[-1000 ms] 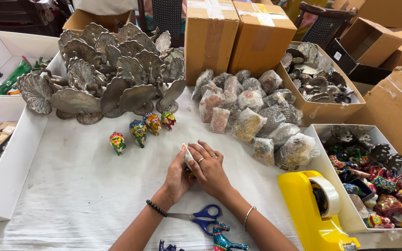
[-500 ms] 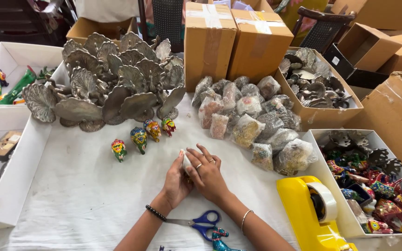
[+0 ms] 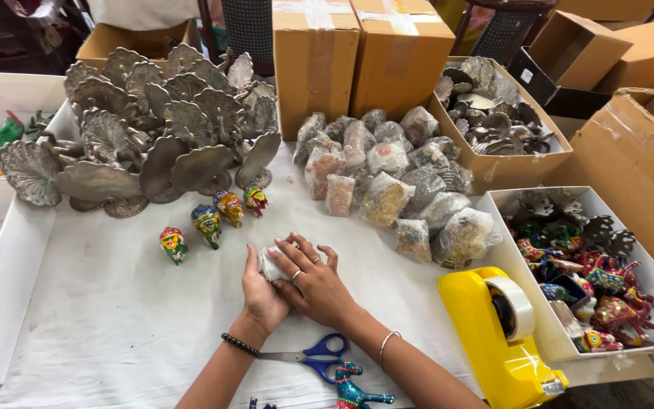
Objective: Cleaning small decorative elephant figurines with a white cloth.
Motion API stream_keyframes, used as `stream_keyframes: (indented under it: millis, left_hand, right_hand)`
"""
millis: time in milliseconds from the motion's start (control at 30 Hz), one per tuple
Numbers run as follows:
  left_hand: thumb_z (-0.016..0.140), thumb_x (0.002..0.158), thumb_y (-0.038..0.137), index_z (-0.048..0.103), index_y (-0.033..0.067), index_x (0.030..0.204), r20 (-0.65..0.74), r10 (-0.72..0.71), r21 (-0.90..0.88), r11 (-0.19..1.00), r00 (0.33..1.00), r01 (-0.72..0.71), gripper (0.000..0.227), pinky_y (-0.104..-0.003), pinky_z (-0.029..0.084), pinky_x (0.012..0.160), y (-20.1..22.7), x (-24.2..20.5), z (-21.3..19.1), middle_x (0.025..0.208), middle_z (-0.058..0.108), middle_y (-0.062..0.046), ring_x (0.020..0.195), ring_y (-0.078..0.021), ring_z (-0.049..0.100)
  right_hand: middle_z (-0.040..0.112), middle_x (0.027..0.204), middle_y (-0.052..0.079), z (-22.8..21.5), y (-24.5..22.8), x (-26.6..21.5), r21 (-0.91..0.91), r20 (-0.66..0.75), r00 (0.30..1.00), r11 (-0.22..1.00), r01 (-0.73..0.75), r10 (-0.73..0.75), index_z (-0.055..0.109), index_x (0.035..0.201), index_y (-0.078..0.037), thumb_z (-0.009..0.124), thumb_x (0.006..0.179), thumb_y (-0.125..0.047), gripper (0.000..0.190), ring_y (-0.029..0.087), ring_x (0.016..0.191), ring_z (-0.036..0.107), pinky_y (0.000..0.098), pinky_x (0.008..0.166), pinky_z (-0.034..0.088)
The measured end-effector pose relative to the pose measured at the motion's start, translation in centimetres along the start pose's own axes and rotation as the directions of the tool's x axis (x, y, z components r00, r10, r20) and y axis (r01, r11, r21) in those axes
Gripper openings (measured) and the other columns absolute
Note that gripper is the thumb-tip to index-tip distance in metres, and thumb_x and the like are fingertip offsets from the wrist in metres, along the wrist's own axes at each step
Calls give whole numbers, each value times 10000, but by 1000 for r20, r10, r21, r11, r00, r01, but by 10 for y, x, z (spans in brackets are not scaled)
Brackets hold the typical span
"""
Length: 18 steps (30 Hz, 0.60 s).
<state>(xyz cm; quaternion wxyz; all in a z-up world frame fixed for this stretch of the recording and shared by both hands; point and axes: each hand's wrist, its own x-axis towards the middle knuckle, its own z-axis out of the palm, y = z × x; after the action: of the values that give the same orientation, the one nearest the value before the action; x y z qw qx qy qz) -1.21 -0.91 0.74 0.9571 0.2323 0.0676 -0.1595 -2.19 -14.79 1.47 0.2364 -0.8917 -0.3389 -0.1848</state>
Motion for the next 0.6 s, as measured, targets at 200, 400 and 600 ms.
stream_keyframes:
  millis: [200,400,600]
  left_hand:
    - [261,984,696,497,66,1425,-38,-27,-10,1000,999,26,804,-440,425,1120,0,2,-3,1402,589,-140,1308,-290,554]
    - [350,958,748,556,83,1361,-50,-93,-45,995,994,91,805,-395,512,918,-3,13,-23,1171,650,-60,995,-201,632]
    - [388,1127,692,529,18,1465,424,1,-260,958,905,121,767,-400,511,917,-23,58,-115,1087,628,-85,929,-216,606]
  right_hand:
    - [484,1591,53,0,4,4,32,9,1000,999,5,-5,512,1519,-183,589,1002,-324,542,244,1523,357,516,1175,174]
    - [477,1584,88,1,10,5,44,-25,997,996,-78,79,491,1525,-142,571,1016,-343,552,262,1523,340,523,1158,171]
    - [493,1563,124,2,5,4,58,-61,991,992,-114,117,473,1523,-95,584,1003,-242,552,267,1501,375,509,1151,183]
